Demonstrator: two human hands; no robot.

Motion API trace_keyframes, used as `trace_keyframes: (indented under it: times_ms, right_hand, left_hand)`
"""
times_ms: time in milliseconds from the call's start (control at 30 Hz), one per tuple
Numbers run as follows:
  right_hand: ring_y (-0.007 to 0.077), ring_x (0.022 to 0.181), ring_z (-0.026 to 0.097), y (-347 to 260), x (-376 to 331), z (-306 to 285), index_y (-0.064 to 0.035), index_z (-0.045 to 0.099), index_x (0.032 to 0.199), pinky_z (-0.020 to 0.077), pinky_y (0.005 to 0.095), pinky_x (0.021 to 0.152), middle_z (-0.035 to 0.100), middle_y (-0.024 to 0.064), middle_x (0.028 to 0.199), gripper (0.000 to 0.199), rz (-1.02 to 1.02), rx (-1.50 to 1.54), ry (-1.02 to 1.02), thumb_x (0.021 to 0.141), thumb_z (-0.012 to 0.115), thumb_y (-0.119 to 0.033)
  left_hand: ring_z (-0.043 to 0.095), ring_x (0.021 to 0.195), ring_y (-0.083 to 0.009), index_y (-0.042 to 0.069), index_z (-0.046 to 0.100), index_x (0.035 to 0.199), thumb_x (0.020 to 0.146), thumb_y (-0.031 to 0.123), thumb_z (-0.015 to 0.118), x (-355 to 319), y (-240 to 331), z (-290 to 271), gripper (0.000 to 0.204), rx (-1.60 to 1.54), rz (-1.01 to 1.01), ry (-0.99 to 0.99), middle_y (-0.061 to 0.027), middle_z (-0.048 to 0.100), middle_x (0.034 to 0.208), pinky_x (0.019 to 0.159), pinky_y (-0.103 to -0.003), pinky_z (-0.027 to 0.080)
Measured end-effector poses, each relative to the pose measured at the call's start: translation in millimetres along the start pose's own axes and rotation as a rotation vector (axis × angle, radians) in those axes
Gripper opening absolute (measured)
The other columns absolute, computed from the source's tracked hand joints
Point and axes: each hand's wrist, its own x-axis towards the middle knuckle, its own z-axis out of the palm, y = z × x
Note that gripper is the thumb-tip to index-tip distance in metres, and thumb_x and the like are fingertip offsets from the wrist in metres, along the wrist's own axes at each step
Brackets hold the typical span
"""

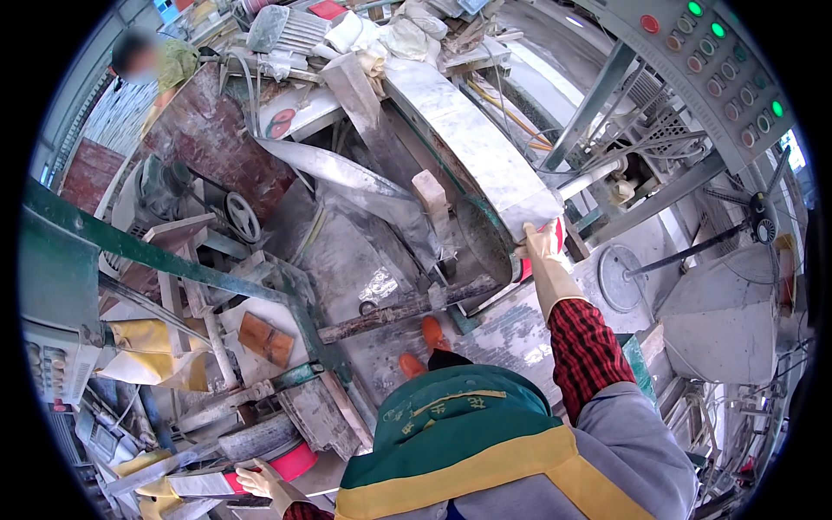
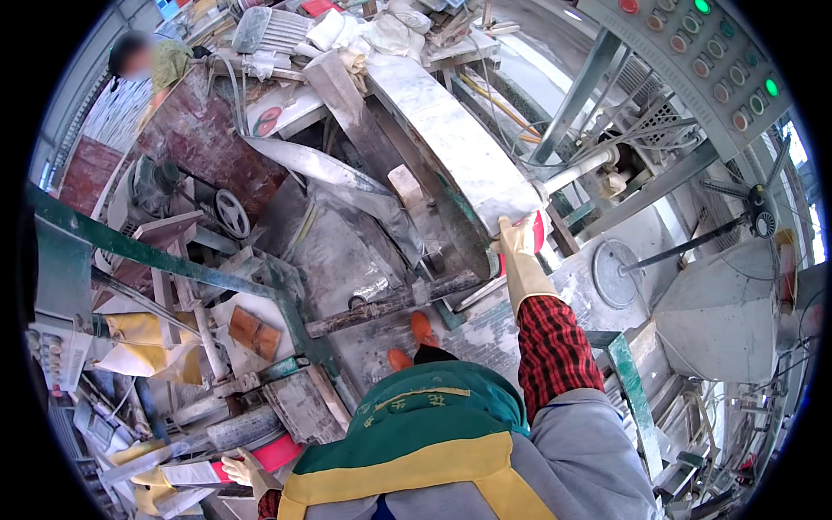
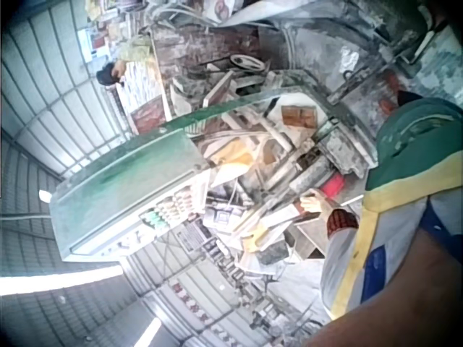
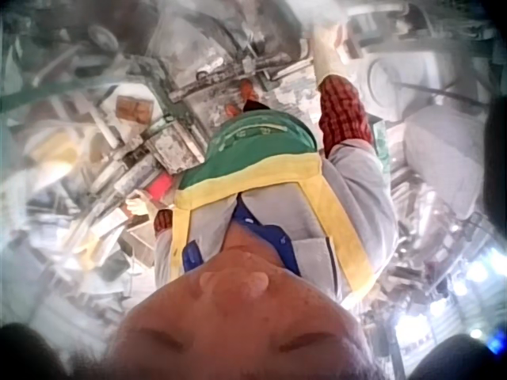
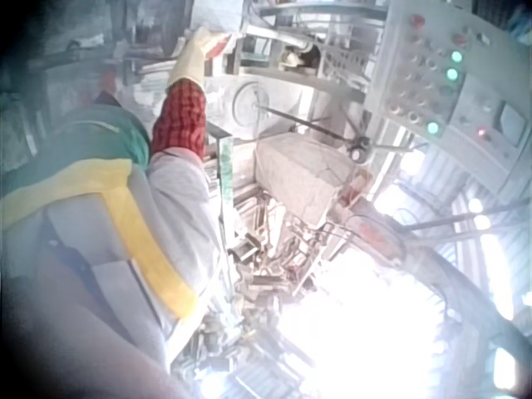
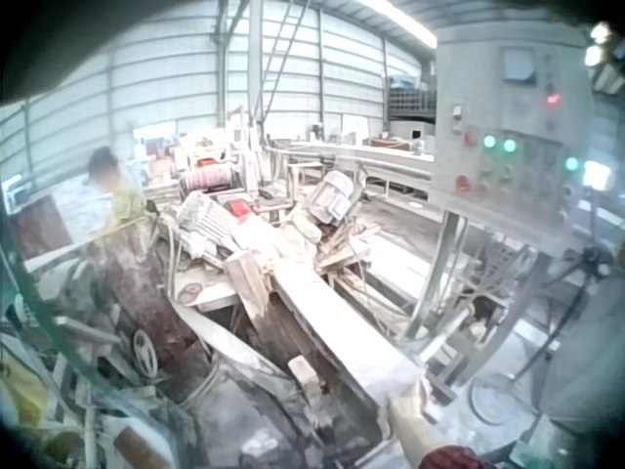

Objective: The person repeatedly picks up small rectangular pieces from a conveyor belt and places them into a machine hopper. The person wears gloves and an apron while performing this repetitive task in a factory setting.

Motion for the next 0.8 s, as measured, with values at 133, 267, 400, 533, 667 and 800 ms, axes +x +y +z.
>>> trace_keyframes:
  times_ms: [133,267,400,533,667,800]
  right_hand:
    - [0.0245,0.039,0.056,-27,-18,-13,-0.0014,0.007,0.142,0.0469,0.0336,0.037,0.062,0.0154,0.06,0.081,0.056,-0.048,-0.171,0.083,0.058,-0.022]
    - [0.0245,0.041,0.057,-20,-24,-4,-0.0001,0.006,0.142,0.0484,0.0347,0.04,0.063,0.0182,0.063,0.08,-0.001,0.077,-0.072,0.086,0.057,-0.023]
    - [0.0292,0.048,0.058,31,15,4,-0.0084,0.011,0.14,0.0485,0.0399,0.046,0.062,0.0211,0.069,0.072,0.02,0.36,-0.15,0.087,0.057,-0.025]
    - [0.0298,0.058,0.057,17,-15,-4,-0.0019,0.04,0.129,0.0466,0.0419,0.058,0.058,0.0149,0.063,0.061,-0.139,0.338,-0.111,0.078,0.065,-0.026]
    - [0.0357,0.083,0.058,-25,-68,-15,-0.0013,0.044,0.126,0.0466,0.0426,0.077,0.059,0.0221,0.09,0.061,-0.835,-0.399,0.222,0.071,0.063,-0.02]
    - [0.0347,0.12,0.045,-56,-85,-13,-0.0038,0.043,0.129,0.0392,0.0403,0.099,0.046,0.0194,0.13,0.059,-0.934,-0.827,0.138,0.076,0.059,-0.024]
  left_hand:
    - [0.032,0.126,-0.0397,0.016,0.027,0.139,0.084,0.054,0.052,-2,3,1,0.072,-0.021,0.014,0.019,-0.0186,0.029,0.143,0.1,-0.049,0.033]
    - [0.031,0.127,-0.0397,0.016,0.025,0.14,0.083,0.054,0.053,-5,-3,9,0.074,-0.041,0.012,0.047,-0.0189,0.027,0.143,0.102,-0.049,0.031]
    - [0.03,0.128,-0.0388,0.014,0.028,0.139,0.083,0.054,0.054,-25,19,-28,0.075,-0.12,0.026,0.015,-0.0187,0.028,0.143,0.102,-0.048,0.03]
    - [0.031,0.128,-0.0378,0.01,0.031,0.139,0.083,0.055,0.053,-30,16,-42,0.075,-0.137,0.071,0.15,-0.0179,0.032,0.141,0.104,-0.048,0.028]
    - [0.033,0.127,-0.0368,0.01,0.032,0.139,0.085,0.057,0.05,-1,-2,-33,0.074,-0.083,0.059,0.212,-0.0188,0.032,0.141,0.105,-0.045,0.029]
    - [0.027,0.132,-0.0355,0.014,0.031,0.14,0.086,0.064,0.039,28,-14,-22,0.074,-0.035,0.056,-0.057,-0.0174,0.026,0.145,0.107,-0.044,0.027]
